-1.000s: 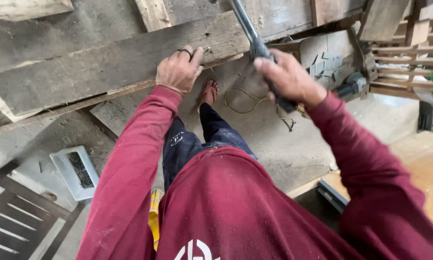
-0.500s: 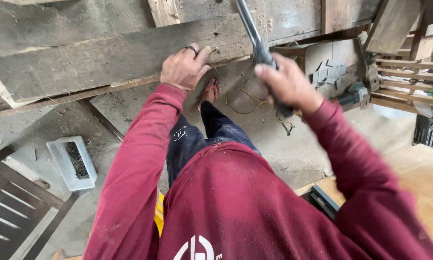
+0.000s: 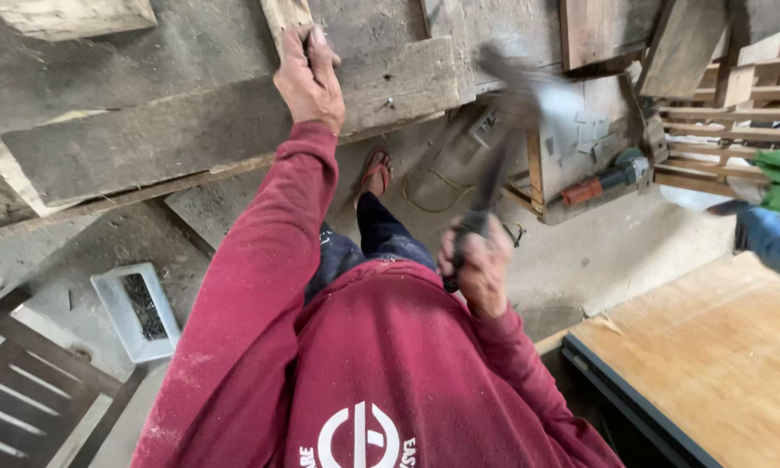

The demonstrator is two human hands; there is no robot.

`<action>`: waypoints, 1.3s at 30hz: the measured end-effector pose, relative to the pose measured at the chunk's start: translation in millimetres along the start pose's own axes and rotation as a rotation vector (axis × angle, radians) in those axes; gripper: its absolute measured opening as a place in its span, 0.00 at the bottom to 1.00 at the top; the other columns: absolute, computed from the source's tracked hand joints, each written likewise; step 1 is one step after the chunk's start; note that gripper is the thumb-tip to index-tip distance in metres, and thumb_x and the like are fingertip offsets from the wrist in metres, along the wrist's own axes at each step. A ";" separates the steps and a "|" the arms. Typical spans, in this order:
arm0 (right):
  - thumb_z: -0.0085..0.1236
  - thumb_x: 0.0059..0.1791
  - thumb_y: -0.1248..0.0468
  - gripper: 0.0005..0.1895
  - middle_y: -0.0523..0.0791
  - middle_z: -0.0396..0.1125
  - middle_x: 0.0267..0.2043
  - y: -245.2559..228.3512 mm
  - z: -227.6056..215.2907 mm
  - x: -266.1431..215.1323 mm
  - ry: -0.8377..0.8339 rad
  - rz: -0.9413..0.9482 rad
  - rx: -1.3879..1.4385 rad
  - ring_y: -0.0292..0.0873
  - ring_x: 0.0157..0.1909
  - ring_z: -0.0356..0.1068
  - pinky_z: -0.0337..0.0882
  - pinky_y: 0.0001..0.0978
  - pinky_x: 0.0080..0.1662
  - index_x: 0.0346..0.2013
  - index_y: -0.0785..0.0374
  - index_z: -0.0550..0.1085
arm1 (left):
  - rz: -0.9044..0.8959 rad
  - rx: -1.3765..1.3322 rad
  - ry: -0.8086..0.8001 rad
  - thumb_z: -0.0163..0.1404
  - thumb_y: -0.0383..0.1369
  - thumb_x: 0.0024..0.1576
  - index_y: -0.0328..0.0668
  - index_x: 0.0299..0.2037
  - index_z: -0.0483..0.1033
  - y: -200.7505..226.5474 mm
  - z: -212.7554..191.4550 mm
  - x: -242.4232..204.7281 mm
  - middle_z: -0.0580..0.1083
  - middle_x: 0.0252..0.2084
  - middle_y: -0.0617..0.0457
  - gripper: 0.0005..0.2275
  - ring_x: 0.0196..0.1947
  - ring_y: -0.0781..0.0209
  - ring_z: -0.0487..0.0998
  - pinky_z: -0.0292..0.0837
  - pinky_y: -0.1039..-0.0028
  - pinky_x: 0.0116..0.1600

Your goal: The person assembles a wooden pallet by hand, using a hammer to drive nails into wooden blocks and planks. They position the wood pieces on a concrete floor, align them, and secure them with nails from a nearby container.

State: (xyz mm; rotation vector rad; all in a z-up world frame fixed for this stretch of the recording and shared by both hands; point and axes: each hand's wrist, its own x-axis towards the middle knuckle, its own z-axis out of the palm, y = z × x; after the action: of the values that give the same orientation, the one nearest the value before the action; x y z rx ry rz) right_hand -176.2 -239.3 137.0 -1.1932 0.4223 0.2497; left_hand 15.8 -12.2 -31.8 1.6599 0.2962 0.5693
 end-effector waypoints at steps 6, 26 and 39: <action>0.57 0.56 0.46 0.23 0.45 0.64 0.31 -26.6 10.2 10.1 -0.278 -0.536 -0.022 0.41 0.28 0.64 0.69 0.34 0.30 0.49 0.62 0.66 | -0.057 -0.129 0.034 0.47 0.35 0.69 0.39 0.46 0.71 9.7 2.7 4.8 0.74 0.33 0.57 0.07 0.27 0.73 0.72 0.74 0.79 0.36; 0.52 0.56 0.53 0.15 0.40 0.63 0.24 56.6 -4.4 29.6 0.015 0.240 -0.824 0.36 0.25 0.62 0.65 0.32 0.29 0.35 0.62 0.69 | -0.116 -0.005 0.036 0.47 0.36 0.69 0.38 0.44 0.71 17.9 -1.2 11.2 0.71 0.24 0.53 0.09 0.25 0.68 0.72 0.74 0.75 0.36; 0.48 0.58 0.51 0.16 0.41 0.60 0.20 80.7 39.0 14.5 0.117 0.248 -0.370 0.34 0.17 0.59 0.62 0.27 0.21 0.37 0.62 0.67 | -0.109 -0.034 0.019 0.46 0.37 0.69 0.40 0.42 0.74 -4.1 3.4 7.4 0.74 0.25 0.54 0.09 0.27 0.68 0.76 0.74 0.73 0.37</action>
State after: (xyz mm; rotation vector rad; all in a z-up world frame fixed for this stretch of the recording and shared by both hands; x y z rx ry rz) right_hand -188.7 -174.6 74.4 -1.5235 0.6475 0.4897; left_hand 24.4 -10.7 -34.7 1.5958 0.3861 0.5063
